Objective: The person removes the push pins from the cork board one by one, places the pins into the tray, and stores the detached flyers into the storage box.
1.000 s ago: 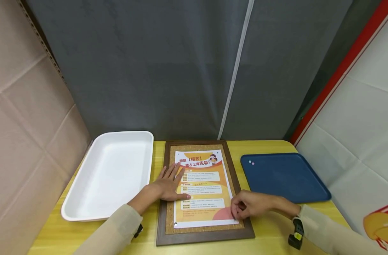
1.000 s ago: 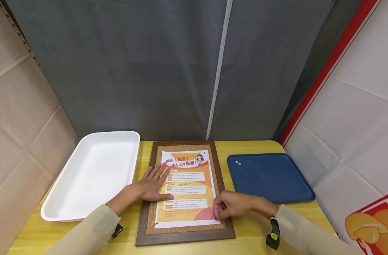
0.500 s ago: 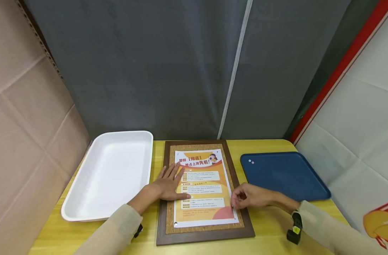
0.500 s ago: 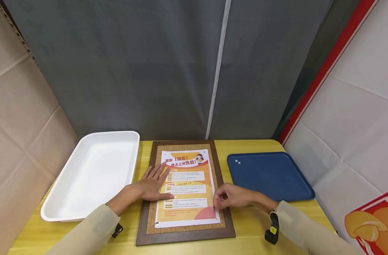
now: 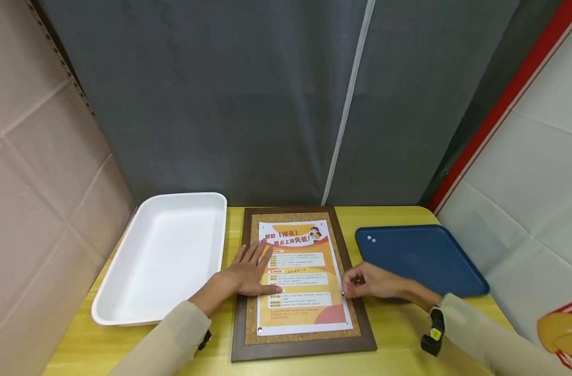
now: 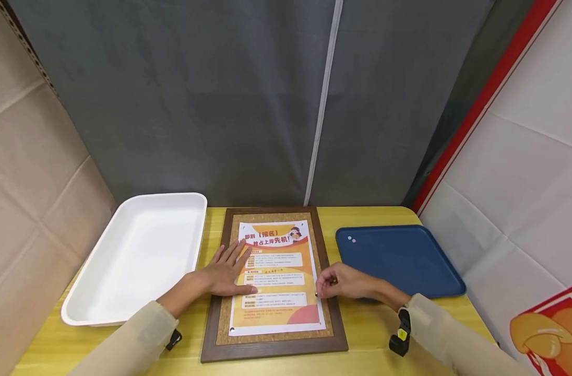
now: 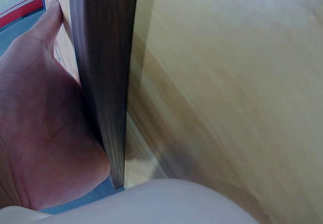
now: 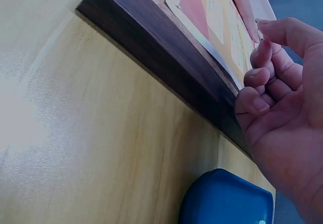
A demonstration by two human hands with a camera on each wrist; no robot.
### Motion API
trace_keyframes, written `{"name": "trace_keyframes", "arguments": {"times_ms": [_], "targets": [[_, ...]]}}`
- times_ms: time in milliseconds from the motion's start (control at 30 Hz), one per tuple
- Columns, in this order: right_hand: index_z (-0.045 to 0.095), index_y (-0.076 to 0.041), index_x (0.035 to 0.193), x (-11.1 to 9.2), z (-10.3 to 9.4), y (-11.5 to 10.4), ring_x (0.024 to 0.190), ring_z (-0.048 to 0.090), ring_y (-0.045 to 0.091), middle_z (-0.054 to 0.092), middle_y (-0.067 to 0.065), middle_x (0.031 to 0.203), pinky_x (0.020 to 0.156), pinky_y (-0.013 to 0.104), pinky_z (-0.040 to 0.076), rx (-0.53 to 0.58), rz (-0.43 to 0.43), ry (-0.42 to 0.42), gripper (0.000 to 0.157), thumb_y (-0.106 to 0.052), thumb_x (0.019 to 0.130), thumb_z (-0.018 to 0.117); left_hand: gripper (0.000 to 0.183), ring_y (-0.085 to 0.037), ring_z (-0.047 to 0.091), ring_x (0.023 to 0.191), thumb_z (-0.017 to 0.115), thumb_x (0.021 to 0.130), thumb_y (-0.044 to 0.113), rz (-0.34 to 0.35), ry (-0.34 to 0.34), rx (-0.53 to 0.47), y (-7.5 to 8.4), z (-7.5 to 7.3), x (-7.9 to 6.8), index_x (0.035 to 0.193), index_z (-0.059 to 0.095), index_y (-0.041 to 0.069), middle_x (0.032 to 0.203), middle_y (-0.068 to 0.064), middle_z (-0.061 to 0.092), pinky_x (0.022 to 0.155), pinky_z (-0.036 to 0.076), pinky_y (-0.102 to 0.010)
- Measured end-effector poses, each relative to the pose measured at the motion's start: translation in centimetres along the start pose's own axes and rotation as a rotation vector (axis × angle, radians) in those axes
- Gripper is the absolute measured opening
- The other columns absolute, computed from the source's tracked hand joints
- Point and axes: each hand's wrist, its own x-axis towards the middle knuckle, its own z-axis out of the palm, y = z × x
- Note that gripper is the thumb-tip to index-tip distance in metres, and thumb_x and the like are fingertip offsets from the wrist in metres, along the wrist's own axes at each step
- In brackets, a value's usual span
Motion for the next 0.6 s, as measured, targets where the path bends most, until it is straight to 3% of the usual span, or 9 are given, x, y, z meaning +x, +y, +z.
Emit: {"name": "trace_keyframes", "arguments": {"times_ms": [133,433,600], "targets": [[0.075,-0.002,0.097,0.0,-0.4,0.1,0.080,0.061,0.004,0.071,0.024,0.088,0.072,0.022,0.054,0.017,-0.020,0.034,0.010,-0.007,0.103,0.069,0.126,-0.033,-0.016,0.163,0.041,0.086,0.095,0.013,0.010,-0.016,-0.1,0.1,0.0,0.172,-0.005,0.015,0.177,-0.012,-0.017,0.129,-0.009,-0.060],[0.073,0.003,0.097,-0.5,-1.6,0.7,0.082,0.061,0.009,0.069,0.019,0.091,0.075,0.025,0.053,0.039,0.040,0.137,0.014,-0.009,0.103,0.068,0.127,-0.031,-0.018,0.163,0.042,0.085,0.096,0.005,-0.001,-0.002,-0.4,0.2,0.2,0.172,-0.006,0.016,0.177,-0.010,-0.018,0.128,-0.011,-0.059],[0.072,0.005,0.097,-0.9,-2.4,1.0,0.077,0.058,0.009,0.068,0.015,0.088,0.070,0.026,0.052,0.059,0.041,0.160,0.014,-0.006,0.104,0.066,0.126,-0.030,-0.018,0.163,0.044,0.085,0.095,-0.003,0.003,-0.001,-0.5,0.6,0.5,0.172,-0.005,0.018,0.176,-0.009,-0.019,0.128,-0.010,-0.059]]}}
